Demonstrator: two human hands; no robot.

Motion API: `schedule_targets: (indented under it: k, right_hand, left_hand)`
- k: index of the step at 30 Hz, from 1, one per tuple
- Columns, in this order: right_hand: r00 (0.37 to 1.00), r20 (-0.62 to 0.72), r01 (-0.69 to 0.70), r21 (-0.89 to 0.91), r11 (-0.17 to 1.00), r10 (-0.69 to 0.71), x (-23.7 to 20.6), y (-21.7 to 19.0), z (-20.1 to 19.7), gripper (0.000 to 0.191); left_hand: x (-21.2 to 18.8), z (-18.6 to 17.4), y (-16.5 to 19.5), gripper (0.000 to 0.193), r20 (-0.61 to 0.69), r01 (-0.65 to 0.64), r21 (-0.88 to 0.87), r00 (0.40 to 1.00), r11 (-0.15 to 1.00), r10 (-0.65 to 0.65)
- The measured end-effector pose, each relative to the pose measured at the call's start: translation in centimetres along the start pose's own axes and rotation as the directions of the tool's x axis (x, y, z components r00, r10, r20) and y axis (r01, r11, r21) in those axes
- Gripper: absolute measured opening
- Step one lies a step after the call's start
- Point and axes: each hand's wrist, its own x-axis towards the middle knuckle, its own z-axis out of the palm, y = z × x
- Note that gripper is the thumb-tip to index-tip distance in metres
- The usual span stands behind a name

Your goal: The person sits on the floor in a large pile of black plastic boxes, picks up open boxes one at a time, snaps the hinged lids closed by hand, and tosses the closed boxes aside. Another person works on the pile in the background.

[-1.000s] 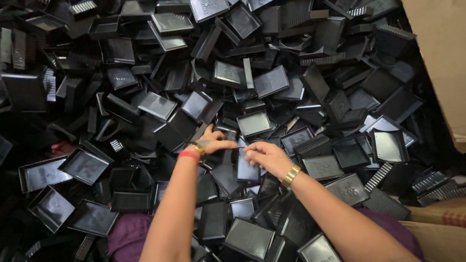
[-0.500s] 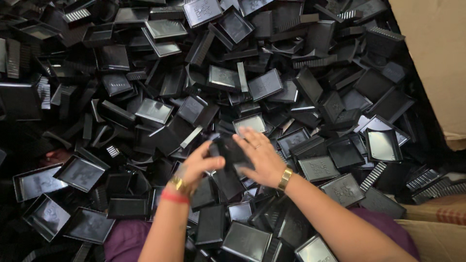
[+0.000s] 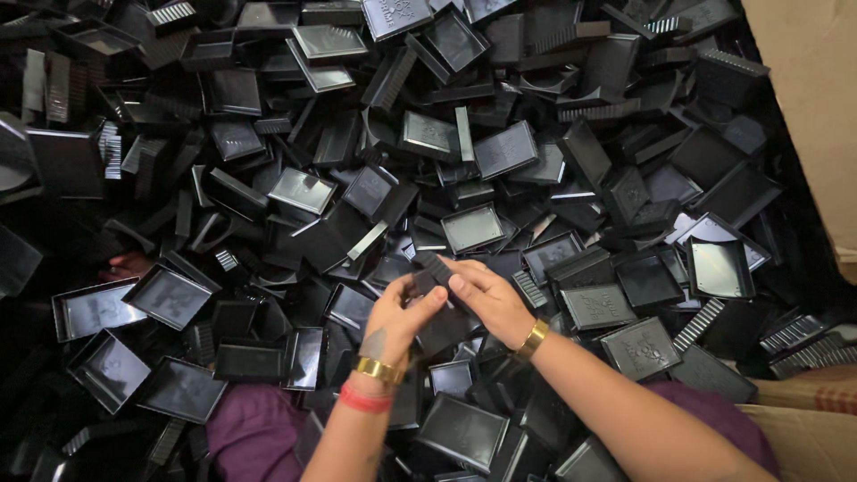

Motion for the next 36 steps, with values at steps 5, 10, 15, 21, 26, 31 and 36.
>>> schedule_targets:
  k: [5,10,15,21,26,31,36]
  right_hand:
    - [0.995,0.095,0.044,-0.37,0.928,-0.009,-0.3,-3.0,0.1,0.083]
    - [0.986,0.155,0.049,0.06,0.997,-0.058,0.4,-3.6,0.3,0.077]
    - [0.96,0.009,-0.25,0.481,0.84,0.281,0.9,-3.1,0.0,0.047]
    - [0.988,0.098,-0.141,0.232,0.962,0.121,0.6,-3.2,-0.3,0.044]
    - [0.982,0.184,0.071,-0.169,0.983,-0.039,-0.3,-3.4,0.7,0.073]
    - [0.773,0.5,-0.473,0.043,0.88,0.391,0.0,-3.1,-1.3,0.057]
    - [0.743,0.571,-0.607,0.357,0.71,0.348,1.0,-1.6,-4.7,0.071]
  left_hand:
    - [1.0,0.6,-0.9,0.061,-0.131,0.068,-0.288,0.985,0.955,-0.109]
    - [1.3,-0.3,-1.5,0.05,-0.135,0.122,-0.212,0.979,0.97,-0.153]
    - [1.2,-1.4,-2.0,0.045,-0.073,0.117,-0.209,0.988,0.971,-0.135]
    - [0.7,-1.6,-2.3,0.045,-0.041,0.088,-0.289,0.994,0.953,-0.104]
    - [-0.7,-0.9,-2.5,0.044,-0.276,0.06,-0.177,0.955,0.982,-0.108]
    - [-3.0,-0.5,-2.5,0.038,-0.254,-0.205,0.442,0.905,0.873,0.341]
    - [-7.7,0.8,-0.7,0.021,0.631,-0.307,0.528,0.766,0.792,-0.124]
